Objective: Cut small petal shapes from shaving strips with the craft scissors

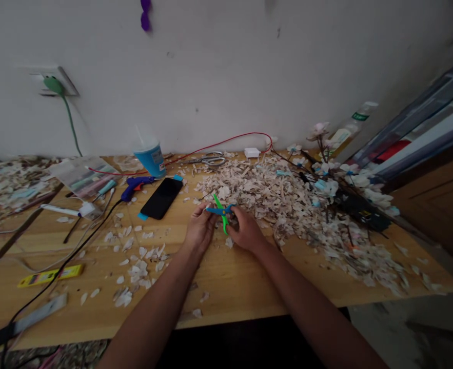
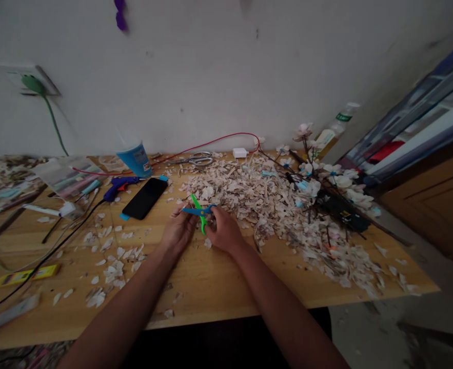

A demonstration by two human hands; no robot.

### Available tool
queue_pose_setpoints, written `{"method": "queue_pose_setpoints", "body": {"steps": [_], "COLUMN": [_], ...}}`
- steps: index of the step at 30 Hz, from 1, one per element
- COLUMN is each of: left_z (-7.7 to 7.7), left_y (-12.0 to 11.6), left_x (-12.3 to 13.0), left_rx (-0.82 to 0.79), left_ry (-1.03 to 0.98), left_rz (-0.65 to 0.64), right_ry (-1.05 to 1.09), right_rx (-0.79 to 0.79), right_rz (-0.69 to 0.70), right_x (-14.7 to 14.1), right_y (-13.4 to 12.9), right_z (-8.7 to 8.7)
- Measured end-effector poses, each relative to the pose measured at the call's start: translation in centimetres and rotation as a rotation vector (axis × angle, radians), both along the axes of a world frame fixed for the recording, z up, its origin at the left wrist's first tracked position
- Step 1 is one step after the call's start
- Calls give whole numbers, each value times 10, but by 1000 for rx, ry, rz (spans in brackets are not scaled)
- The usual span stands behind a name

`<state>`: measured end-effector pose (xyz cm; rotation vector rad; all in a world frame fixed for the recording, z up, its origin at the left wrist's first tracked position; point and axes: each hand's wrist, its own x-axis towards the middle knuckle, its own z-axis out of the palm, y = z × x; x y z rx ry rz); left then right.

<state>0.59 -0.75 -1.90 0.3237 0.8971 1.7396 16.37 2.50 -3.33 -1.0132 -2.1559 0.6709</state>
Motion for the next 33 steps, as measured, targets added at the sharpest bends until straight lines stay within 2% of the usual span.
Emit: {"method": "queue_pose_setpoints", "body": {"steps": [7,21,27,33], "left_z": [-1,-2,0,2], "left_y": [1,2,0,2], "left_x": [-1,-4,0,4], "left_rx": [70,-2,-32,35], "left_ry": [163,404,385,271], "left_rz": [53,68,31,55], "right_ry": [-38,-94,-99,-87], "right_rx": [-39,-53,-72,-74], "right_rz": [-77,-91,-123,-118], "right_x": [-1,-2,-2,-1], "right_y": [0,-2,0,4], "right_z": [3,2,2,-2]}}
